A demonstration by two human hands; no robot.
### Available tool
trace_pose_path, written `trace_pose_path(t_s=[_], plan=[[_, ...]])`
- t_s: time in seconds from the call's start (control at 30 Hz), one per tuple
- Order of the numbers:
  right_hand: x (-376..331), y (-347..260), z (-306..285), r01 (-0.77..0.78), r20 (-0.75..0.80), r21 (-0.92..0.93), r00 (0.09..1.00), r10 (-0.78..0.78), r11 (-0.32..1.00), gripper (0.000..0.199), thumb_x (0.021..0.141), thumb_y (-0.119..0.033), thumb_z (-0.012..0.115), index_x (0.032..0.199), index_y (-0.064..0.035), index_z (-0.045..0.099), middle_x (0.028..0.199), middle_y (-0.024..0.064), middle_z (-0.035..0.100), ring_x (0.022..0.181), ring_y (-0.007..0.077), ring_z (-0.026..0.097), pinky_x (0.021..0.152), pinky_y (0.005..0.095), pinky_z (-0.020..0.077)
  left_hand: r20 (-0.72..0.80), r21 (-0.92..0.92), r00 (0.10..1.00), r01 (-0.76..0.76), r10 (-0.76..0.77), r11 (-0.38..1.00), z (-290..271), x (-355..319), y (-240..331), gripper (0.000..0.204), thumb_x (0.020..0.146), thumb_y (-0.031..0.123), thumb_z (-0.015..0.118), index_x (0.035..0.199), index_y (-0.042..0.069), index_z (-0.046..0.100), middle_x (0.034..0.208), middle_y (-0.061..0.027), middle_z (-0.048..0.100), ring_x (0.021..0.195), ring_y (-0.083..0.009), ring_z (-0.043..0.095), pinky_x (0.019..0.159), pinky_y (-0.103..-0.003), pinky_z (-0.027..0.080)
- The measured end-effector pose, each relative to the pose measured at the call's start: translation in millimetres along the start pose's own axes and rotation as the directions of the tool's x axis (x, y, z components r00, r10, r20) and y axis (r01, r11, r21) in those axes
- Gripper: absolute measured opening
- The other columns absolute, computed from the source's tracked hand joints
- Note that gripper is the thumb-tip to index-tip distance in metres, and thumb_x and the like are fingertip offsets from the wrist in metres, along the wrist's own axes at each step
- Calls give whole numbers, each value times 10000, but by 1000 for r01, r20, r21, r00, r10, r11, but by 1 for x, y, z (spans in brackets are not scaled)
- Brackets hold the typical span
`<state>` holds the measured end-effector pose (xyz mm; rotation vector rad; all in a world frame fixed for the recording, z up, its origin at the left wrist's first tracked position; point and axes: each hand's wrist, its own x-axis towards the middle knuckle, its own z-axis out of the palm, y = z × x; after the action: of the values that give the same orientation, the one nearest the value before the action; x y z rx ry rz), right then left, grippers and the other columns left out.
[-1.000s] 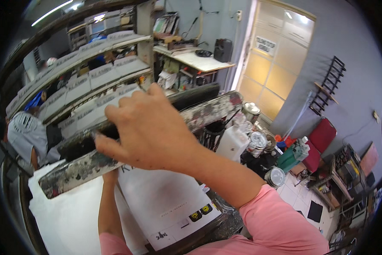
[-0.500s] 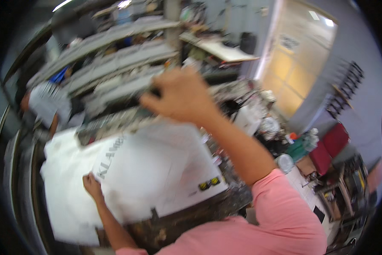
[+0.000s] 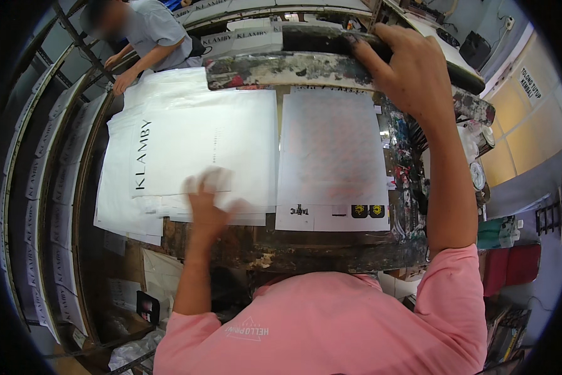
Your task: The person repeatedly places white paper sheets under a screen printing frame, pulls a squeegee across the screen to transfer ink, and removes the printed sheets to a stack. The process is repeated continuously for multiple sheets.
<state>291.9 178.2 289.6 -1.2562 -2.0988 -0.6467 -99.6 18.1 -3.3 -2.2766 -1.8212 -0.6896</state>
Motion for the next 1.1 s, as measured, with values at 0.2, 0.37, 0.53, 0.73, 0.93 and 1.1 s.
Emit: trace_pose_path(t_s=[0.2,0.37,0.53,0.73,0.93,1.1], plan=[[38,1,-23,-155,213,125,969,126,980,604,992,-526,516,844,23,720,784,214,729,783,393,712,865,518,546,432,-190,862,-200,265,961,67,47,129,1280,694,971,651,1621,103,497,1732,-203,357,1629,-474,221,1310,-678,38],[20,10,-29,27,79,210,996,-45,977,656,1014,-534,528,713,27,688,699,218,678,691,385,684,761,512,557,345,-358,851,-270,396,894,116,89,235,1333,692,958,670,1641,50,437,1745,-207,320,1636,-472,186,1309,-678,72],[13,32,-25,99,95,260,987,-128,960,665,1022,-513,545,658,28,678,643,216,650,628,384,667,706,508,563,305,-428,823,-331,479,841,156,99,293,1359,680,1002,609,1613,24,466,1707,-232,367,1602,-499,242,1294,-708,74],[10,41,-19,106,113,232,984,-135,967,652,1028,-500,546,668,23,689,656,215,660,642,383,673,714,508,564,300,-452,818,-331,490,829,151,106,310,1328,701,977,627,1602,13,475,1692,-241,378,1580,-520,263,1287,-713,110],[28,26,-30,22,197,210,978,-65,977,638,1034,-488,546,678,19,700,669,213,670,657,382,678,722,507,564,180,-478,843,-375,507,794,166,89,307,1273,741,917,674,1609,11,457,1693,-248,356,1568,-521,277,1283,-683,176],[26,24,-32,78,115,283,987,-115,956,573,1025,-473,570,756,10,722,727,216,693,715,384,694,753,507,567,66,-484,885,-375,460,791,133,106,291,1106,786,761,781,1575,32,517,1641,-229,456,1503,-443,439,1245,-584,358]])
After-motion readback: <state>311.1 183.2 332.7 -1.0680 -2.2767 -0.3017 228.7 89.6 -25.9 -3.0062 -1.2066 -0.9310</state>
